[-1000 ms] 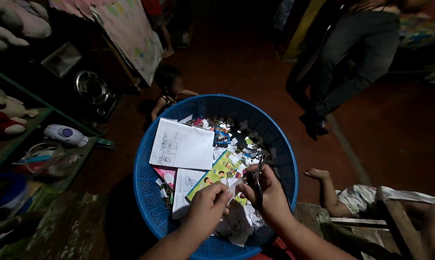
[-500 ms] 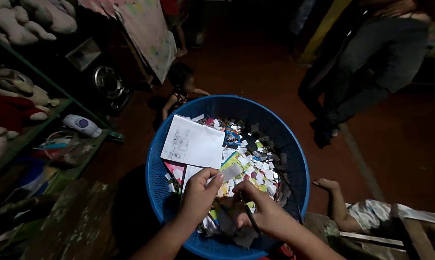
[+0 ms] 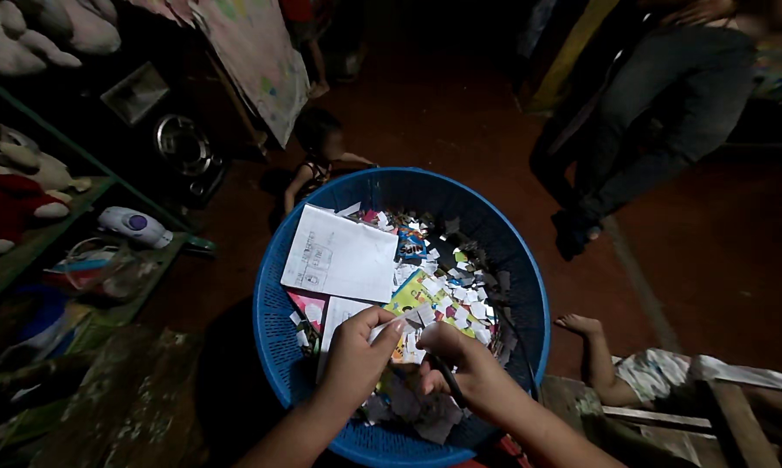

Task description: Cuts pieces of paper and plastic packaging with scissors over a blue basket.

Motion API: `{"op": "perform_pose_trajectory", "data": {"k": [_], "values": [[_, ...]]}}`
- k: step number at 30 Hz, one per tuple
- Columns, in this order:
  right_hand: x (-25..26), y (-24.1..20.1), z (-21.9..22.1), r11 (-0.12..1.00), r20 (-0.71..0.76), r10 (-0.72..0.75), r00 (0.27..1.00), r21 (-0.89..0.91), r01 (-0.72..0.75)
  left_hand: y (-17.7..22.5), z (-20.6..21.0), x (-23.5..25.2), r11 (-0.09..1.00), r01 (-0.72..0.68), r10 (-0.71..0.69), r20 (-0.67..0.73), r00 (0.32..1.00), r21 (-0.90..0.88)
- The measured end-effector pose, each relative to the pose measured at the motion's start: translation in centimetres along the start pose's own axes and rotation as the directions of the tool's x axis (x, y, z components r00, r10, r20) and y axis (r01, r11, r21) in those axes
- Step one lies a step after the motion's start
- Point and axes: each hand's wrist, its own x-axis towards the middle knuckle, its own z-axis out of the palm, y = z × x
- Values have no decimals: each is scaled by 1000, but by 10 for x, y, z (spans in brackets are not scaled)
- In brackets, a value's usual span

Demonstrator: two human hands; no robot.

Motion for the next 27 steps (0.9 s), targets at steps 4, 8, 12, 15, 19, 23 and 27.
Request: {"op": "perform_pose_trajectory", "data": {"k": [4, 8, 12, 15, 19, 23, 27], "values": [[-1, -3, 0, 999, -38, 32, 999, -29, -33, -1, 0, 0, 999, -27, 27, -6, 1000, 32], [-1, -3, 1, 999, -70, 34, 997, -20, -35, 0, 0, -1, 999, -22, 23, -17, 1000, 48], [-1, -4, 1, 998, -73, 58, 996, 14, -57, -1, 0, -1, 999, -17, 18, -22, 1000, 45], [0, -5, 0, 997, -53, 82, 995, 11, -81, 0, -1, -1, 999, -2, 2, -4, 1000, 42], [1, -3, -1, 997, -58, 82, 995, 14, -81, 2, 0, -2, 998, 22, -24, 30, 999, 60], [1, -5, -1, 991, -75, 129, 989, 41, -126, 2, -1, -2, 997, 23, -24, 21, 999, 73], [3, -3, 1, 997, -133, 58, 989, 51, -51, 2, 0, -2, 997, 26, -28, 28, 999, 68]]}}
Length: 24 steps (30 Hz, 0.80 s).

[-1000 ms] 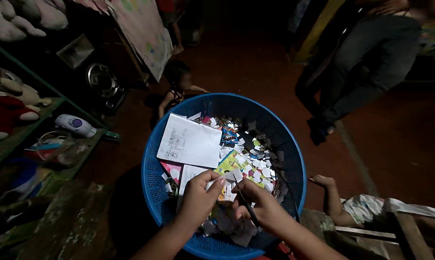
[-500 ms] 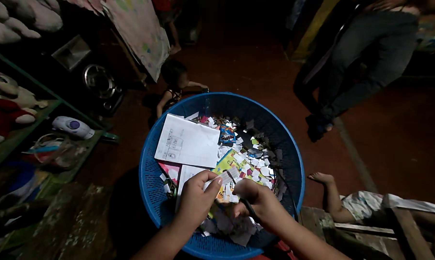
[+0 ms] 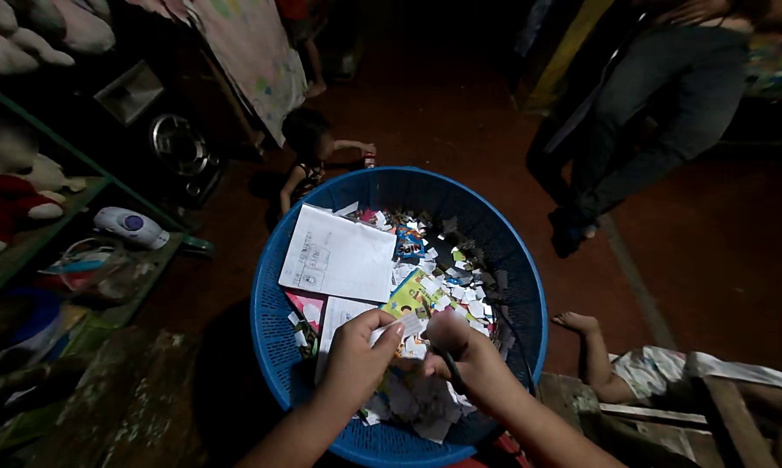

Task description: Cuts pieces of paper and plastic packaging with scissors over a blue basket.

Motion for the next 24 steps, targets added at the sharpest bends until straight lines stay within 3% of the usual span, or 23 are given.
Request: {"op": "perform_pose_trajectory", "data": {"k": [4, 10, 17, 24], "values": [[3, 2, 2, 988, -116, -139, 983, 56, 147, 3, 4, -4, 997, 21, -29, 105, 994, 72], [4, -2, 0, 965, -275, -113, 955, 199, 171, 4, 7, -5, 999, 25, -30, 133, 991, 36], [1, 3, -4, 995, 108, -26, 994, -92, 36, 1, 1, 0, 994, -28, 20, -78, 997, -103], [0, 1, -3, 994, 186, 1, 982, -108, 19, 0, 1, 0, 992, -41, 32, -80, 996, -117]]}}
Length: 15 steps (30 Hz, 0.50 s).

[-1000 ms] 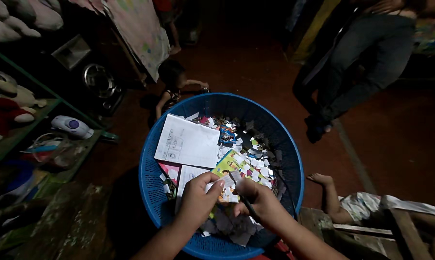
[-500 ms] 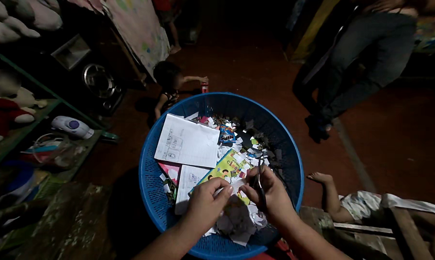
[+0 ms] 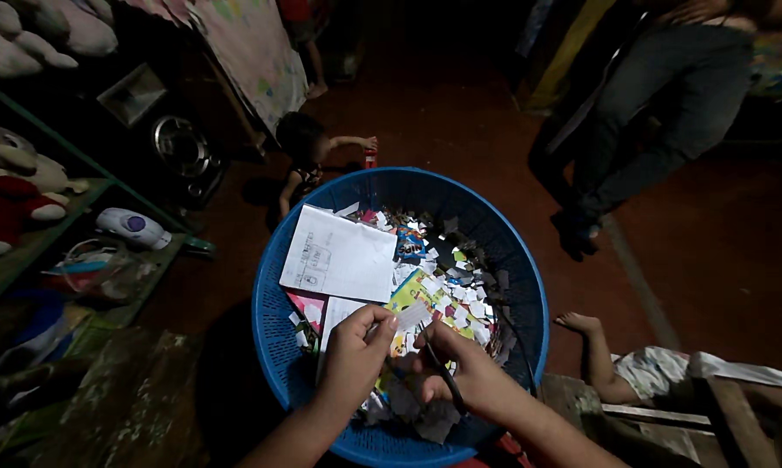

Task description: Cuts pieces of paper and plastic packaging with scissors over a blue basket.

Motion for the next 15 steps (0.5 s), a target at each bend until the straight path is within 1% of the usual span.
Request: {"op": "perform_pose_trajectory", "data": {"k": [5, 9, 12, 15], "values": [[0, 2, 1, 999, -22, -28, 999, 43, 29, -3, 1, -1, 999, -17, 17, 20, 1000, 31], [-1, 0, 1, 999, -39, 15, 999, 46, -13, -3, 2, 0, 998, -37, 36, 15, 999, 60], [-2, -4, 1, 997, -81, 54, 995, 65, -48, -1, 1, -1, 997, -19, 17, 28, 999, 75], [-1, -4, 1, 996, -109, 62, 992, 72, -55, -2, 1, 0, 996, -30, 28, 22, 999, 82]]}}
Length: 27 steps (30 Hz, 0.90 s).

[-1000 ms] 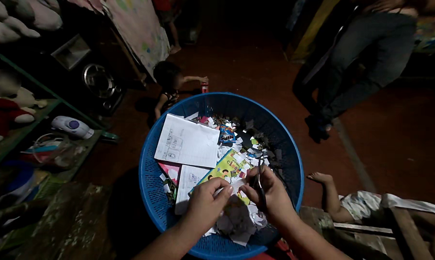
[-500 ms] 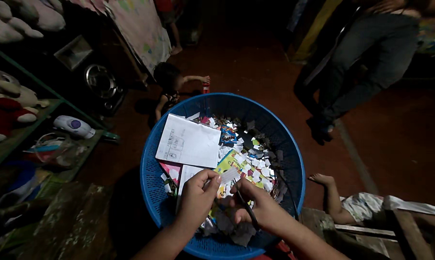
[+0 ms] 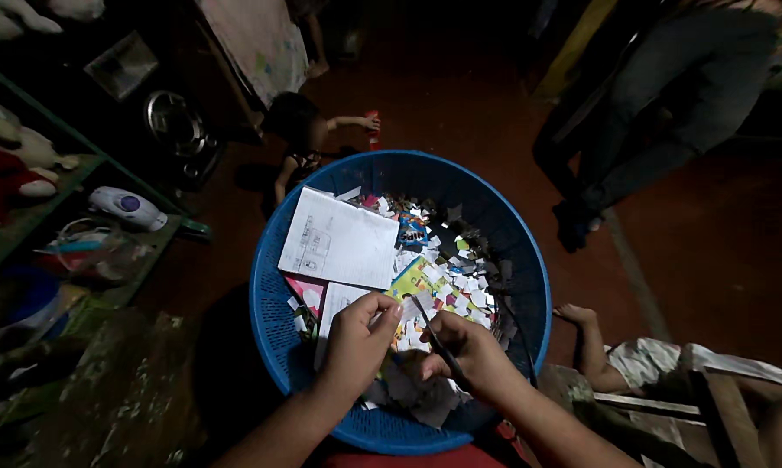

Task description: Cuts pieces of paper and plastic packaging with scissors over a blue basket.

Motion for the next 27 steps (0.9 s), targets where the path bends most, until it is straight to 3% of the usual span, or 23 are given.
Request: {"op": "perform_pose_trajectory", "data": {"k": [7, 11, 15, 19, 21, 24, 27], "values": [[1, -1, 1, 999, -34, -12, 999, 30, 13, 1, 0, 0, 1000, 12, -12, -4, 1000, -5], [4, 5, 2, 988, -77, -151, 985, 31, 154, 0, 1, -1, 1000, 4, -3, 34, 999, -24], [5, 5, 6, 936, -299, -260, 918, 153, 316, 0, 6, -8, 991, -78, 52, 218, 975, 110], [5, 5, 4, 890, -403, -263, 877, 251, 382, -1, 9, -9, 979, -130, 100, 190, 977, 155], [5, 5, 2, 926, -373, -224, 900, 207, 316, 1, 7, -7, 992, -67, 51, 146, 988, 109], [3, 8, -1, 980, -171, -159, 972, 87, 176, 1, 3, -3, 1000, -10, 11, 72, 997, -11], [3, 8, 0, 990, 6, -138, 990, 17, 138, 3, -1, -1, 998, 26, -25, 16, 1000, -61]]}}
